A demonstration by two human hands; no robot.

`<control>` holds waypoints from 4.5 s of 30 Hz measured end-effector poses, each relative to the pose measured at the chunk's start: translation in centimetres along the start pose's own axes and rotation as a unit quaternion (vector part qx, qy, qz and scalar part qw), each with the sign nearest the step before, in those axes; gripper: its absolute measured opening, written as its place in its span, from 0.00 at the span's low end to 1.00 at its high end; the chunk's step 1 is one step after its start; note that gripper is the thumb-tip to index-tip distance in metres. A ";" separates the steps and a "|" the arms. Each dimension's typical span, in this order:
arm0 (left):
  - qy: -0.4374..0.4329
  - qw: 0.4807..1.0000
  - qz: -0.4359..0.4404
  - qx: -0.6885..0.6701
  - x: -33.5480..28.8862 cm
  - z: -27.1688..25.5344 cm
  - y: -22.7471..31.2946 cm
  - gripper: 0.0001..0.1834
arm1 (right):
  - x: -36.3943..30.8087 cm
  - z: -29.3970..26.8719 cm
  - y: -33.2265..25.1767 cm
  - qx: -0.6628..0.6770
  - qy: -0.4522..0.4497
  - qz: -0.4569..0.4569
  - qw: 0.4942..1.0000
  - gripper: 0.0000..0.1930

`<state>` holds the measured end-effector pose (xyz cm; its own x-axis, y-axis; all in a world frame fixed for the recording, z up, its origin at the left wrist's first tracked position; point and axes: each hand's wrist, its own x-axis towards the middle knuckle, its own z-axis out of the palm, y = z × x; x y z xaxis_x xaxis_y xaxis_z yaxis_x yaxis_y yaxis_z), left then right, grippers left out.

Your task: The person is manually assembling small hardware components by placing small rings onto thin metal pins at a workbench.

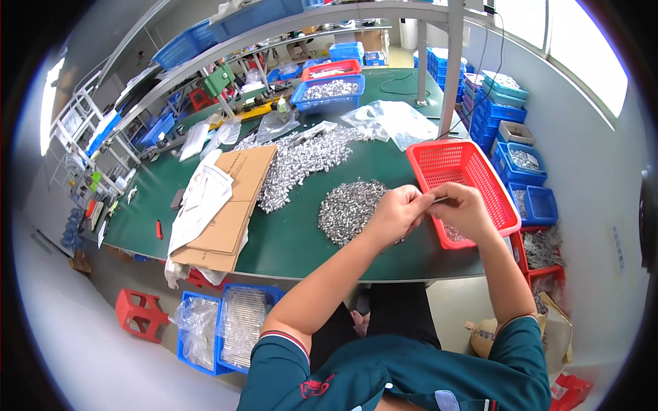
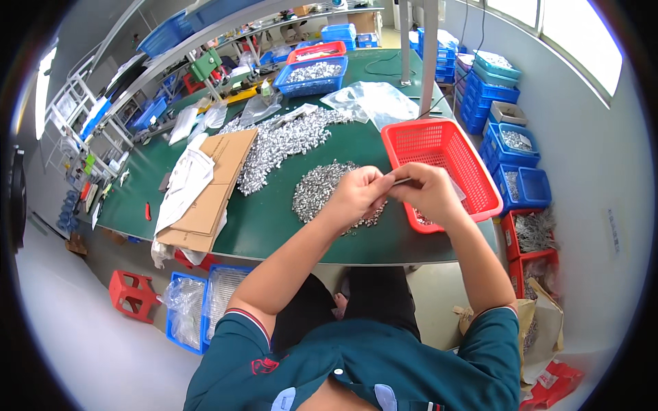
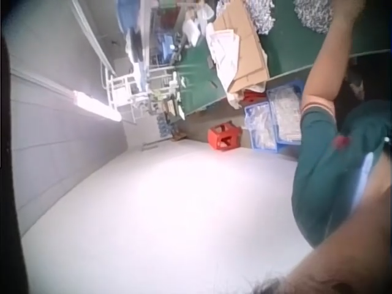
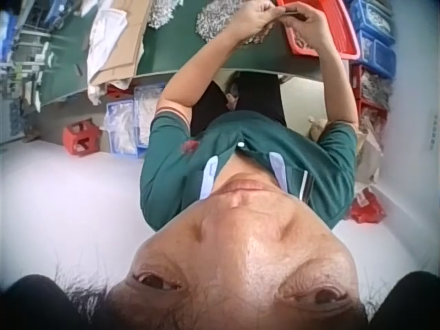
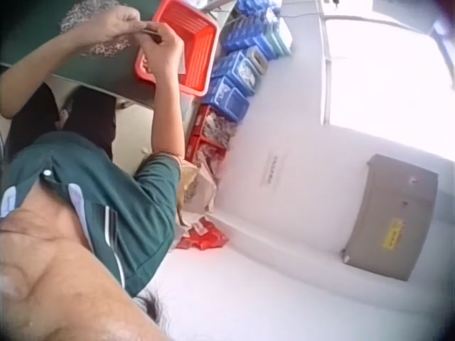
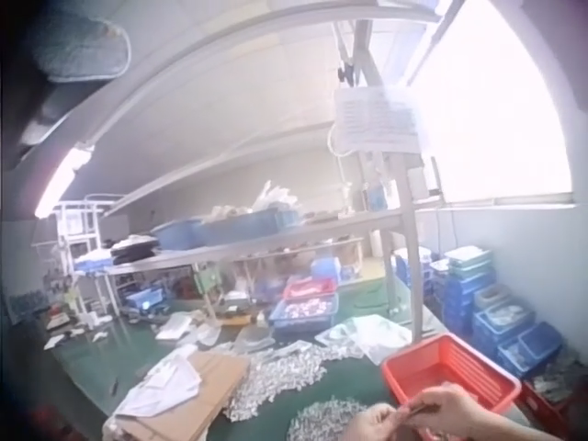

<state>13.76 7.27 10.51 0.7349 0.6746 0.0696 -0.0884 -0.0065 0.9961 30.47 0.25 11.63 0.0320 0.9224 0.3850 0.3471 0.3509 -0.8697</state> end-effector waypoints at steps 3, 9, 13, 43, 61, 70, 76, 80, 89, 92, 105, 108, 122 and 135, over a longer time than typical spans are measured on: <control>0.005 1.000 -0.005 -0.022 2.4 1.6 0.0 0.18 | 0.5 -2.4 1.1 0.019 0.014 0.038 0.999 0.07; 0.009 0.996 -0.042 -0.078 3.8 1.9 -2.2 0.17 | 0.9 -5.1 3.2 0.130 -0.010 0.143 0.981 0.05; 0.026 0.993 -0.064 -0.093 2.8 0.2 -2.5 0.14 | 1.1 -7.3 4.6 0.107 0.008 0.183 0.977 0.05; 0.259 0.908 -0.067 -0.324 -22.6 -4.7 -12.6 0.05 | -4.8 14.2 6.5 -0.290 -0.019 -0.059 0.955 0.10; 0.214 0.933 -0.084 -0.277 -21.6 -3.4 -13.7 0.08 | -4.4 14.4 6.6 -0.316 -0.079 -0.090 0.941 0.04; 0.225 0.947 -0.093 -0.211 -20.0 -3.1 -13.5 0.06 | -5.1 14.2 6.4 -0.097 -0.086 0.042 0.991 0.05; 0.217 0.956 -0.085 -0.177 -19.5 -2.6 -12.4 0.07 | -6.7 14.0 5.2 0.234 -0.137 0.256 0.928 0.07; 0.203 0.962 -0.109 -0.149 -19.8 -2.2 -12.7 0.06 | -7.5 13.9 5.4 0.262 -0.152 0.273 0.913 0.06; 0.204 0.966 -0.121 -0.103 -20.5 -1.7 -12.4 0.06 | -8.2 13.5 3.6 0.113 -0.197 0.206 0.952 0.04; 0.197 0.966 -0.132 -0.101 -20.7 -1.7 -12.2 0.06 | -8.5 13.3 2.8 0.007 -0.196 0.114 0.974 0.04; 0.167 0.968 -0.108 -0.153 -20.6 -1.4 -11.2 0.04 | -8.4 12.6 1.8 -0.022 -0.194 0.002 0.981 0.05; 0.175 0.965 -0.095 -0.168 -20.8 -1.4 -11.5 0.05 | -8.4 12.8 1.4 0.006 -0.198 0.060 0.978 0.05; 0.119 0.959 -0.098 -0.236 -20.7 -1.9 -10.8 0.07 | -7.6 12.6 0.8 -0.009 -0.207 -0.096 0.974 0.07; 0.164 0.960 -0.074 -0.215 -20.7 -1.9 -10.8 0.09 | -8.1 13.3 1.4 0.189 -0.190 0.228 0.936 0.06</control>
<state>-1.76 -5.22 -1.80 0.5164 0.8411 -0.1610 -0.3203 0.3640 0.8746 18.20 -4.62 3.18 -0.2650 0.9556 -0.1286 0.0206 -0.1277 -0.9916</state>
